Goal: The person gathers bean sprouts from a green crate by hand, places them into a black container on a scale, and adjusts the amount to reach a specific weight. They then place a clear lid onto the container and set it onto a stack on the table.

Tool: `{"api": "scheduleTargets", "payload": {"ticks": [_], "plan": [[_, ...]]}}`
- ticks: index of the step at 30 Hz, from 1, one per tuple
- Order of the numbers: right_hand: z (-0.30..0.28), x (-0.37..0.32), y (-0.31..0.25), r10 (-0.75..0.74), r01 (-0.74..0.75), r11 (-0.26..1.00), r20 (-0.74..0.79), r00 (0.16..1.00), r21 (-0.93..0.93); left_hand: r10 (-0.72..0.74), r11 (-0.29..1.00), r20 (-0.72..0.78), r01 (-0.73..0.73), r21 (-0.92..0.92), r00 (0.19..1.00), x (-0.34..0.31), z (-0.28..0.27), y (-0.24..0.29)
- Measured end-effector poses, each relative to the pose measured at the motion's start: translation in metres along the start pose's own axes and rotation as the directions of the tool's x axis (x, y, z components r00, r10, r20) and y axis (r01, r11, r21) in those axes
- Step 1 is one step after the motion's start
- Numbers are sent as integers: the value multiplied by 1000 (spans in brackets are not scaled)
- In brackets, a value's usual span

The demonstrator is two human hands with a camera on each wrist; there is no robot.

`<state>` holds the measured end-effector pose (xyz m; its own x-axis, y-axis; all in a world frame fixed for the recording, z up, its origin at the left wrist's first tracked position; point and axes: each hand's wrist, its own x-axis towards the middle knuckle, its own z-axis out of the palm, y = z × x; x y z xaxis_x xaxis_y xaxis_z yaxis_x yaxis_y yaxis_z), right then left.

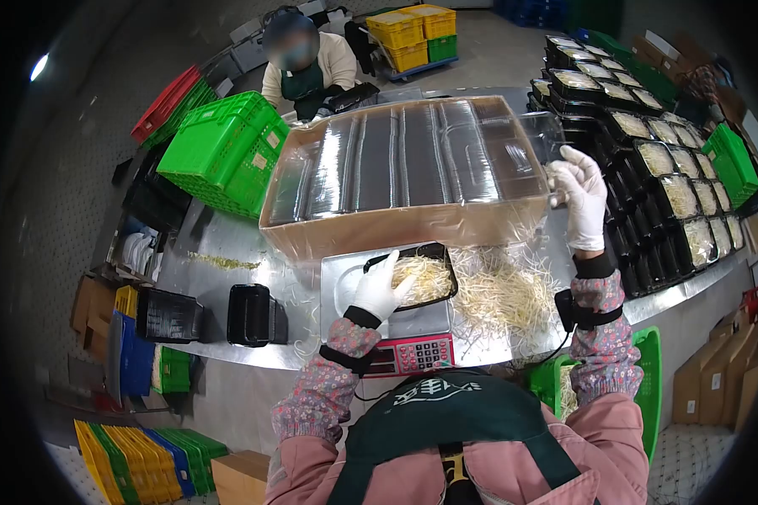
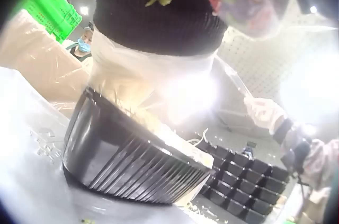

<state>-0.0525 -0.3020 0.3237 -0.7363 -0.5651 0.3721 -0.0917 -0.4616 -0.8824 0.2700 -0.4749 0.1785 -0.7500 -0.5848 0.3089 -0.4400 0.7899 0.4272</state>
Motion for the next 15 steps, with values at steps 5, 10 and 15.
{"api": "scheduleTargets", "payload": {"ticks": [5, 10, 15], "plan": [[33, -57, 26, 202, -219, 967, 129, 971, 128, -347, 673, -107, 168, -720, 932, -20, -35, 2], [65, -121, 68, 342, -400, 913, 376, 861, 85, -508, 43, 84, 123, -992, 857, -41, -63, 22], [68, -146, 82, 334, -158, 923, 526, 782, -351, -514, 291, 85, 267, -919, 853, -67, -49, 15]]}}
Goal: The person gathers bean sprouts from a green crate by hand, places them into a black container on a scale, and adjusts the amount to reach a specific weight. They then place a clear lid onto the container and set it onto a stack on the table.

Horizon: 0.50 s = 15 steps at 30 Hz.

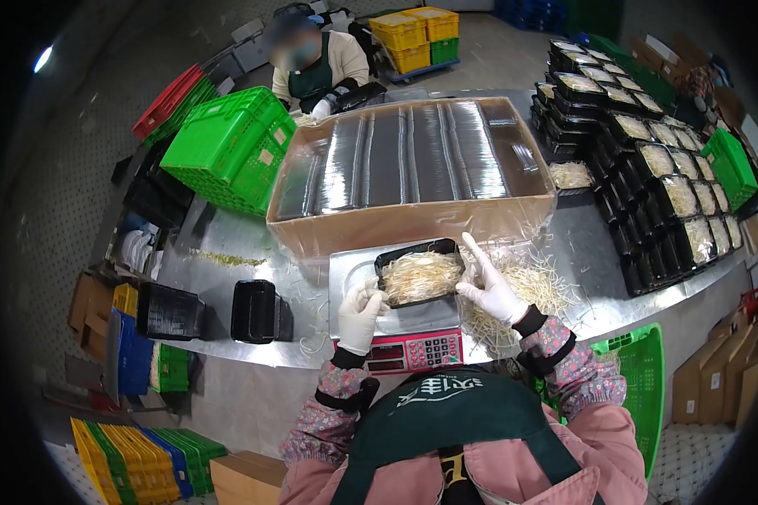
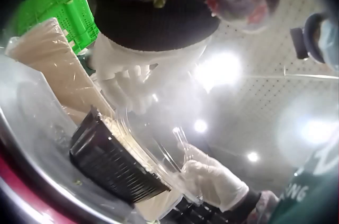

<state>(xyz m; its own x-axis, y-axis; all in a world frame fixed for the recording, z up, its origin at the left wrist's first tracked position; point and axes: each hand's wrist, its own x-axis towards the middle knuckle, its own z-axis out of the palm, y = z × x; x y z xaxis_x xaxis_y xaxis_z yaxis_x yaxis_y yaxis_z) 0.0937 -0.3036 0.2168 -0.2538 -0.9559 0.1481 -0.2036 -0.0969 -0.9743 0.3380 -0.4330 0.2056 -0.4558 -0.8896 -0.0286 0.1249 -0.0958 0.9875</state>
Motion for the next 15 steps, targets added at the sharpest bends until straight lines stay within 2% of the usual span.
{"api": "scheduleTargets", "payload": {"ticks": [1, 2, 3, 4, 5, 6, 7, 8, 9, 10, 11, 12, 13, 14, 15], "plan": [[-2, 4, 5, -1, 1, 1000, 2, 1000, -1, 19, 995, 13, -20, 99, 1000, 5, -3, -13], [-6, 14, 14, -27, 32, 969, 23, 999, -247, 37, 979, 29, -42, 198, 999, 11, -7, -27], [-10, 24, 20, -47, 64, 877, 48, 998, -476, 146, 922, 9, -140, 361, 989, 22, -9, -38], [-10, 34, 18, -79, 63, 810, -3, 997, -584, 147, 922, 9, -140, 360, 989, 32, -7, -38], [-12, 49, 17, -2, 3, 733, 2, 1000, -680, 295, 777, -6, -237, 583, 955, 45, -5, -37], [-12, 63, 18, 76, -51, 640, -3, 997, -767, 436, 570, 19, -293, 768, 900, 58, -2, -38], [-10, 75, 22, 91, -55, 597, 0, 996, -800, 412, 461, 8, -216, 861, 911, 73, -4, -44], [-7, 84, 28, 106, -59, 552, 0, 994, -832, 387, 423, -7, -171, 890, 922, 82, -6, -51], [-5, 92, 44, 106, -63, 559, -4, 994, -827, 212, 516, -45, -73, 853, 976, 86, -8, -50], [-2, 94, 49, 148, -133, 618, -51, 988, -775, 25, 585, -68, 41, 810, 997, 90, -11, -52], [-2, 93, 58, 115, -126, 712, -63, 991, -691, 22, 585, -65, 40, 810, 998, 94, -15, -62], [-4, 94, 72, 81, -111, 794, -77, 994, -597, 60, 744, -30, -25, 668, 998, 100, -22, -81], [-2, 97, 88, 83, -112, 793, -76, 994, -598, 104, 866, -6, -88, 492, 995, 102, -24, -86], [1, 98, 104, 175, -199, 936, -106, 979, -291, 100, 868, -7, -83, 490, 995, 104, -27, -90], [2, 96, 107, 272, -268, 962, -105, 957, 51, -91, 970, -24, 94, 223, 996, 106, -27, -92]]}}
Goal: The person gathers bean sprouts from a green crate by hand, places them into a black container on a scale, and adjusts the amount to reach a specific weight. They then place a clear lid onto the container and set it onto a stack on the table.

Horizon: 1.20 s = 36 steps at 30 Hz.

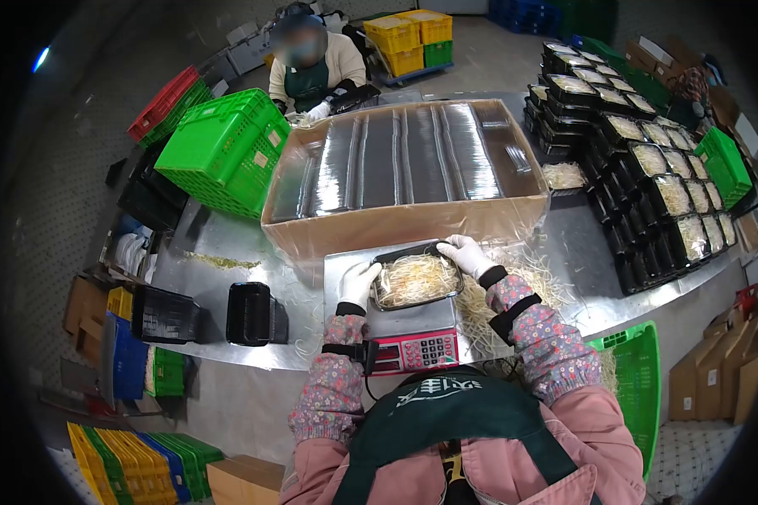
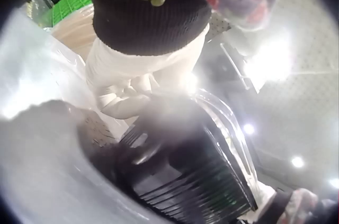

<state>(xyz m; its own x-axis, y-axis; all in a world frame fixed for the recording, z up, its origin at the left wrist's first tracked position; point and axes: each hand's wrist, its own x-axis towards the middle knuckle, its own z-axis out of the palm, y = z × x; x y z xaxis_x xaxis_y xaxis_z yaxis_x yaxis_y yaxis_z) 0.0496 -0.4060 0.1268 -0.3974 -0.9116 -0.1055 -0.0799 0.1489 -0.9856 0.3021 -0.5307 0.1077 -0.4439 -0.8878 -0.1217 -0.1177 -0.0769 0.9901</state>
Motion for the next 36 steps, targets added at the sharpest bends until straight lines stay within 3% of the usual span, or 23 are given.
{"api": "scheduleTargets", "payload": {"ticks": [1, 3, 5, 7, 9, 10, 11, 13, 15, 16, 19, 23, 25, 26, 27, 28, 29, 30, 31, 33, 34, 35, 36], "plan": [[1, -1, 3, 5, -5, 1000, -1, 1000, -4, -173, 943, 77, 188, -274, 982, -1, 1, 1], [4, 1, 8, 65, -53, 983, -59, 996, 176, -143, 927, 80, 162, -337, 986, 9, 3, -14], [6, 5, 13, 36, -26, 986, -61, 997, 164, -61, 961, -54, 44, -273, 997, 13, 5, -24], [6, 3, 11, 9, 1, 988, -65, 998, 155, -55, 979, -99, 34, -201, 994, 13, 6, -24], [0, -3, 4, -12, 15, 999, -66, 998, 37, 70, 997, -164, -65, 38, 984, 8, 6, -22], [-5, -15, -10, 14, -19, 998, -79, 997, -63, 67, 997, -166, -61, 40, 984, -8, 5, -5], [-13, -14, 4, 1, -10, 990, -59, 998, -140, -90, 994, -102, 82, -72, 991, -34, 5, 27], [-28, -58, -51, 325, -310, 943, 129, 937, -121, -326, 921, 121, 344, -183, 938, -54, -9, 34], [-30, -75, -27, 329, -346, 938, 259, 908, 19, -414, 856, 162, 444, -266, 896, -86, -5, 31], [-28, -83, -20, 306, -386, 902, 347, 886, 192, -395, 818, 197, 442, -368, 897, -96, -1, 26], [-15, -87, -6, 267, -349, 795, 230, 936, 496, -363, 712, 257, 445, -543, 895, -102, 3, 18], [3, -81, -9, 276, -314, 829, 150, 949, 462, -312, 776, 119, 325, -541, 943, -96, 7, 14], [9, -77, -11, 348, -353, 772, 113, 931, 529, -341, 798, 18, 299, -523, 940, -95, 8, 18], [5, -73, -14, 383, -409, 845, 144, 912, 344, -345, 839, -38, 290, -461, 938, -96, 9, 18], [1, -70, -17, 386, -413, 844, 148, 911, 343, -348, 838, -41, 291, -461, 936, -100, 5, 18], [-4, -64, -24, 190, -179, 966, 42, 981, -186, -421, 798, 40, 391, -458, 906, -101, 1, 18], [-9, -58, -31, -43, 71, 738, 59, 997, -672, -489, 750, 121, 487, -447, 864, -102, -1, 17], [-7, -61, -64, -61, 49, 661, 13, 998, -749, -511, 744, 201, 547, -383, 836, -106, 2, 15], [3, -60, -87, -179, 100, 667, -28, 983, -739, -553, 713, 275, 617, -332, 787, -108, 9, 19], [30, -54, -122, -220, 191, 693, 48, 974, -696, -502, 679, 442, 655, -331, 743, -111, 29, 22], [50, -42, -110, -444, 413, 586, 150, 883, -697, -469, 684, 489, 653, -326, 735, -111, 38, 26], [71, -27, -90, -634, 600, 428, 249, 732, -676, -433, 690, 537, 650, -319, 724, -109, 46, 30], [94, -21, -70, -560, 576, 363, 323, 763, -733, -354, 708, 577, 614, -348, 736, -105, 50, 16]]}}
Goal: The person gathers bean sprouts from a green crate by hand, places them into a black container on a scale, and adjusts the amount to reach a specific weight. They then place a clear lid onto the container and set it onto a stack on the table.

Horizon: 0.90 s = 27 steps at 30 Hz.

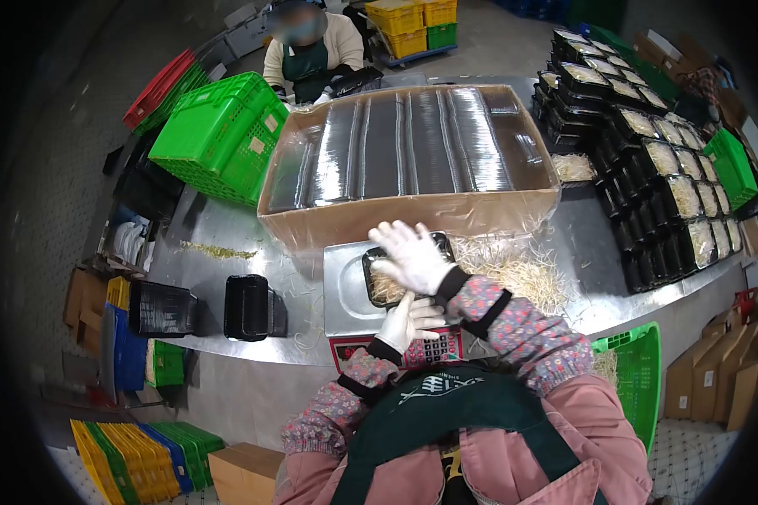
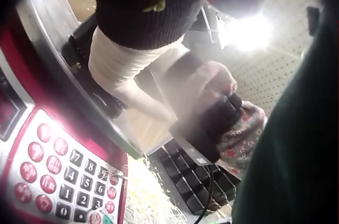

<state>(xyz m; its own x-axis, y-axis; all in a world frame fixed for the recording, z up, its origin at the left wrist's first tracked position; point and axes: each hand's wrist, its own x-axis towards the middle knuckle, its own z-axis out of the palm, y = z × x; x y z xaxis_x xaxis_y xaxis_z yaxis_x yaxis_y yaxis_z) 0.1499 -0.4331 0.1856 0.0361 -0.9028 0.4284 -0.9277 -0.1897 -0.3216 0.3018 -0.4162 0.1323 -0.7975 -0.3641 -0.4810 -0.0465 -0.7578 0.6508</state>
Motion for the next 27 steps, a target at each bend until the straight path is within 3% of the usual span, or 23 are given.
{"api": "scheduleTargets", "payload": {"ticks": [2, 4, 9, 12, 13, 15, 16, 18, 21, 23, 25, 27], "plan": [[21, 7, -6, 49, -21, 994, 261, 964, -108, 35, 999, -10, -35, -17, 999, 4, 0, -1], [21, 13, -4, 69, -46, 995, 278, 958, -86, 78, 996, -32, -80, -37, 996, 6, 1, 1], [-1, 26, 15, 57, -91, 994, 419, 906, 60, 27, 991, -58, -34, -130, 998, 5, -5, -1], [-19, 10, 53, 156, -278, 944, 502, 851, 177, 5, 1000, -136, -5, -2, 991, 0, -15, -4], [-12, -3, 67, 158, -305, 912, 451, 879, 275, 3, 999, -162, 5, 54, 987, -3, -13, -1], [-35, -24, 76, 209, -495, 743, 546, 811, 451, -20, 983, -129, 44, 181, 991, -4, -7, 0], [-28, -41, 88, 205, -541, 611, 545, 813, 578, -71, 975, -89, 88, 202, 994, -7, 5, 7], [-36, -71, 104, 220, -611, 343, 571, 791, 714, -93, 895, -80, 118, 431, 992, -8, 27, 19], [-71, -123, 111, 396, -595, 209, 489, 777, 776, -109, 793, -116, 156, 588, 987, 12, 36, 29], [-83, -163, 132, 467, -503, -31, 458, 756, 863, 302, 780, -132, -165, 604, 944, 35, 22, 29], [-91, -207, 174, 586, -428, -105, 404, 702, 898, 668, 379, -106, -214, 900, 737, 46, 22, 54], [-126, -239, 209, 737, -364, 34, 223, 638, 931, 871, -143, 114, 24, 989, 478, 74, -20, 62]]}}
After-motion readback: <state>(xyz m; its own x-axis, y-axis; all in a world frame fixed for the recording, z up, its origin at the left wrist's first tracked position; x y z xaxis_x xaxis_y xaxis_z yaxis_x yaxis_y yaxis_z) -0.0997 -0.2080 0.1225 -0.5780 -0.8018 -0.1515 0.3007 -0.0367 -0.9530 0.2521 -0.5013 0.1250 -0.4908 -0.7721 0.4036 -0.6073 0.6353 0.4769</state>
